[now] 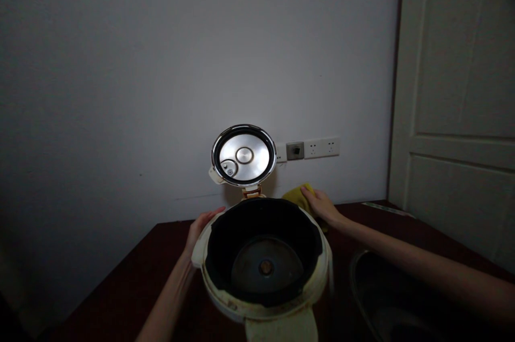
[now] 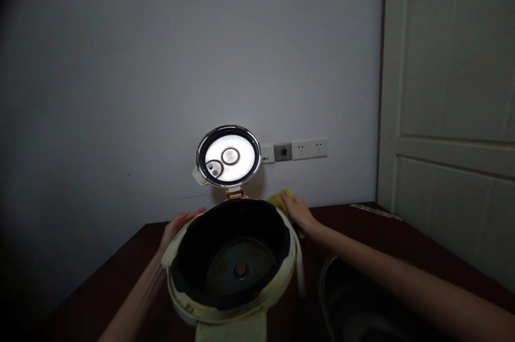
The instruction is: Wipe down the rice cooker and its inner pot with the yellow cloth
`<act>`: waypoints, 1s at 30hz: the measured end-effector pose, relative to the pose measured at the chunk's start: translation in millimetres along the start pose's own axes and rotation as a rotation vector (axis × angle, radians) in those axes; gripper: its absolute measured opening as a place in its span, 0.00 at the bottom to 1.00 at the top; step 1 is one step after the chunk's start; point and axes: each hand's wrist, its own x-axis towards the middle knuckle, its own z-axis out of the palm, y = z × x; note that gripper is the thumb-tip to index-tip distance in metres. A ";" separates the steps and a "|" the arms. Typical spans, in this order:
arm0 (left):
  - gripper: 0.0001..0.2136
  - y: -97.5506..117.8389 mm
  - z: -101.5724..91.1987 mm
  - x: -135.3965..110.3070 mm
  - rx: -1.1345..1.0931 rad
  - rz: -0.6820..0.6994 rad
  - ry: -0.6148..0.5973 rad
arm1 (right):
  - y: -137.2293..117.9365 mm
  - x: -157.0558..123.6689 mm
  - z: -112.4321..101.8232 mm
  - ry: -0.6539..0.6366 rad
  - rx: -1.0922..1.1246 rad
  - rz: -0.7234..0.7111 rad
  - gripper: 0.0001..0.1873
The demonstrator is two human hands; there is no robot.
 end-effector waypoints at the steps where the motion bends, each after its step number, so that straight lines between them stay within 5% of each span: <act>1: 0.18 0.0 0.0 0.5 0.004 -0.005 0.000 | -4.2 4.7 -1.7 0.002 -0.038 -0.079 0.20; 5: 0.17 -1.3 -0.1 1.6 0.022 -0.013 0.016 | -23.0 18.6 0.6 -0.132 -0.216 -0.304 0.21; 10: 0.15 -3.7 -1.2 2.4 0.023 -0.014 0.045 | -29.2 14.5 6.1 -0.366 -0.363 -0.348 0.23; 18: 0.11 -4.5 1.8 2.7 0.062 0.020 0.076 | -37.3 -27.1 -22.6 -0.367 -0.406 -0.249 0.25; 30: 0.12 -10.0 -16.4 20.4 0.111 0.049 0.032 | -62.7 -100.1 -40.3 -0.296 -0.495 -0.477 0.16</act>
